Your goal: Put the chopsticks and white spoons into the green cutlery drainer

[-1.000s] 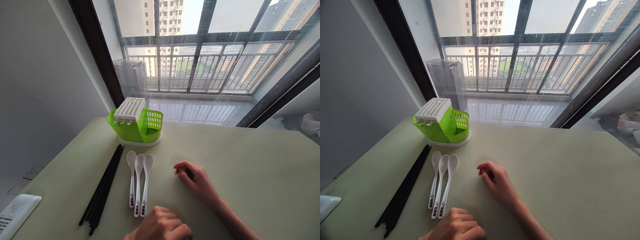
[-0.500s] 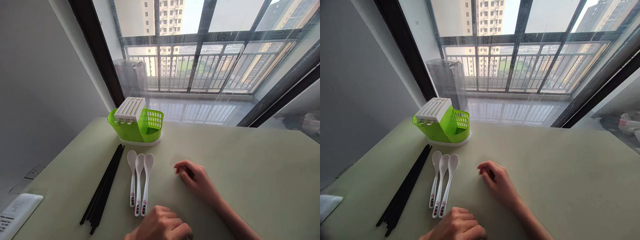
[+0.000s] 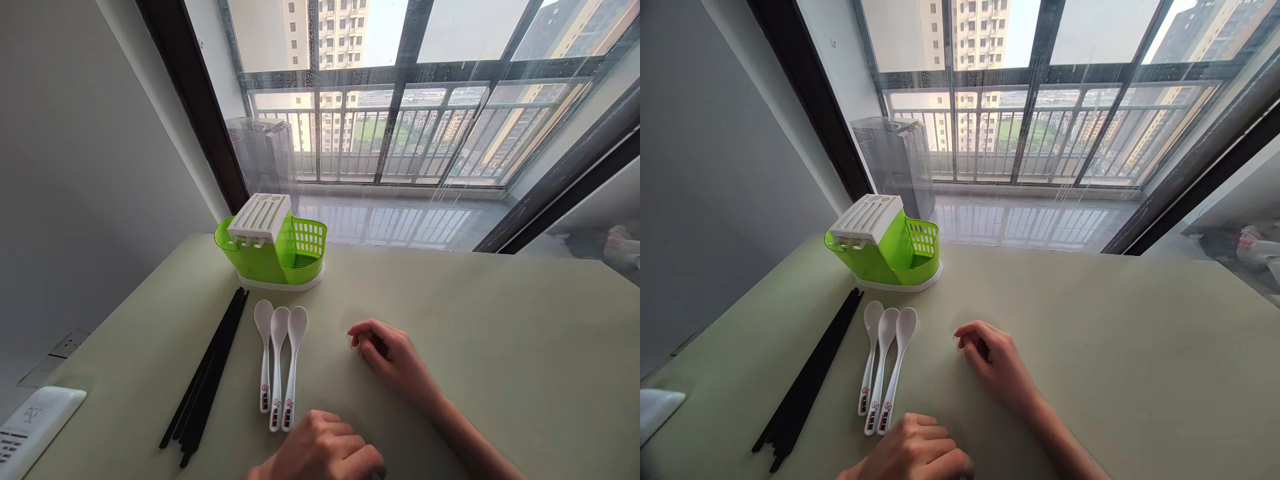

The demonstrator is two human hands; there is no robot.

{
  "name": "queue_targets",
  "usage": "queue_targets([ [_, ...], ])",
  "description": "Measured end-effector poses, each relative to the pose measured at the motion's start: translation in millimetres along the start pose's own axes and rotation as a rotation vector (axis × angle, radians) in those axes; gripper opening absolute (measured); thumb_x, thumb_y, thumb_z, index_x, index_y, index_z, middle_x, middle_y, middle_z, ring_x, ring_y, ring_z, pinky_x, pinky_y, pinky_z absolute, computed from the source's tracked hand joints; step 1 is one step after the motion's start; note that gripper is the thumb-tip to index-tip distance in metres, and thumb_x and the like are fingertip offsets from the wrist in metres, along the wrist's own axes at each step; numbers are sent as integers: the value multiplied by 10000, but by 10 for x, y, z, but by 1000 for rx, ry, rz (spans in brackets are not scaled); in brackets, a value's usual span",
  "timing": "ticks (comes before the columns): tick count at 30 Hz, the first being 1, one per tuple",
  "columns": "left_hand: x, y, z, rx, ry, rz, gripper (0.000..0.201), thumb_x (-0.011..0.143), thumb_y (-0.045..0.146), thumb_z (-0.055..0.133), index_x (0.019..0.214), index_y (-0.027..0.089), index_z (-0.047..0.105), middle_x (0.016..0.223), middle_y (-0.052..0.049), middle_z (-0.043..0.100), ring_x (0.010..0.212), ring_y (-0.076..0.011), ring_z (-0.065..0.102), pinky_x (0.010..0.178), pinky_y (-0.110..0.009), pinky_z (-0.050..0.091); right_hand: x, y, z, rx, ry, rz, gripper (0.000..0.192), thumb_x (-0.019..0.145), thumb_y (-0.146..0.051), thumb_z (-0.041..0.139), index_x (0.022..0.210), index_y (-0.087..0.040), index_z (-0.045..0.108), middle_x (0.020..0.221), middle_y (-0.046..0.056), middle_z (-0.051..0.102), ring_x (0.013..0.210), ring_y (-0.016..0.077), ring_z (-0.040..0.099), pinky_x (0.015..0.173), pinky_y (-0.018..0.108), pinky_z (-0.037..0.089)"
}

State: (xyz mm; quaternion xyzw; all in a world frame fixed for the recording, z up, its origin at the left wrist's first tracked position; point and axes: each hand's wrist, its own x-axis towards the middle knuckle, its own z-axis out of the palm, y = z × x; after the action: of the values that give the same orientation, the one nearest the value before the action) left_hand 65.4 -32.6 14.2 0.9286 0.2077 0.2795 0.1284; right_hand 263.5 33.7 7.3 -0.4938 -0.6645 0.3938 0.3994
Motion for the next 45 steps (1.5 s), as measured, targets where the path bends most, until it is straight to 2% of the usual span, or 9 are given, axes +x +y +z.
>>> queue_targets([
  [7,33,0,-56,-32,-37,27,226,999,141,474,814,200,590,541,65,549,468,-99,483,479,-276,322,4,6,2,0,2,3,200,966,-215,504,1008,-232,699,855,-14,713,657,129,566,614,242,430],
  [12,79,54,-488,20,68,-55,262,918,21,443,830,214,597,538,75,550,461,-92,504,495,-262,371,9,-4,-13,6,-4,-1,198,963,-211,506,1008,-233,697,860,-17,717,652,123,556,614,240,426],
  [15,-1,44,-905,98,265,-275,261,892,33,494,898,253,633,659,79,671,567,-88,632,622,-229,503,11,-27,-25,-1,-6,8,203,960,-207,506,1004,-234,703,868,-18,721,665,121,565,617,237,426],
  [19,-241,-45,-1352,495,685,-983,126,947,302,553,928,271,674,793,34,695,611,-139,638,460,-229,458,11,-41,-27,-7,-10,11,210,956,-202,504,1003,-234,706,871,-19,724,654,117,558,608,236,422],
  [22,-496,-152,-1488,675,612,-1190,257,944,483,529,1061,299,663,1112,-30,697,891,-277,680,652,-394,586,10,-33,-23,-17,-7,3,214,957,-204,500,1005,-234,706,869,-20,723,648,116,552,608,237,424],
  [25,-794,-283,-1465,697,504,-1121,380,890,585,518,1088,277,619,1216,-103,665,1173,-431,621,994,-676,516,8,-22,-23,-12,-10,2,213,955,-206,502,1007,-230,707,871,-16,723,650,118,551,611,238,425],
  [27,-975,-364,-1391,666,431,-1105,484,886,616,498,1176,237,583,1382,-174,589,1342,-474,525,1139,-726,380,7,-18,-25,-8,-13,1,211,950,-205,505,1008,-227,706,871,-12,723,651,121,549,612,240,425],
  [33,-1153,-465,-1141,469,372,-1275,801,857,701,489,1440,154,450,1562,-209,477,1471,-408,434,1196,-610,395,15,-37,-27,-9,-11,-1,214,945,-214,500,1000,-222,707,862,-3,725,644,126,551,614,246,428],
  [45,-937,-357,-1074,461,317,-1248,659,900,613,481,1367,152,540,1411,-166,599,1379,-363,510,1179,-525,429,26,-42,-28,3,-14,-16,214,952,-213,497,1005,-222,705,870,-1,731,663,130,566,618,245,431],
])
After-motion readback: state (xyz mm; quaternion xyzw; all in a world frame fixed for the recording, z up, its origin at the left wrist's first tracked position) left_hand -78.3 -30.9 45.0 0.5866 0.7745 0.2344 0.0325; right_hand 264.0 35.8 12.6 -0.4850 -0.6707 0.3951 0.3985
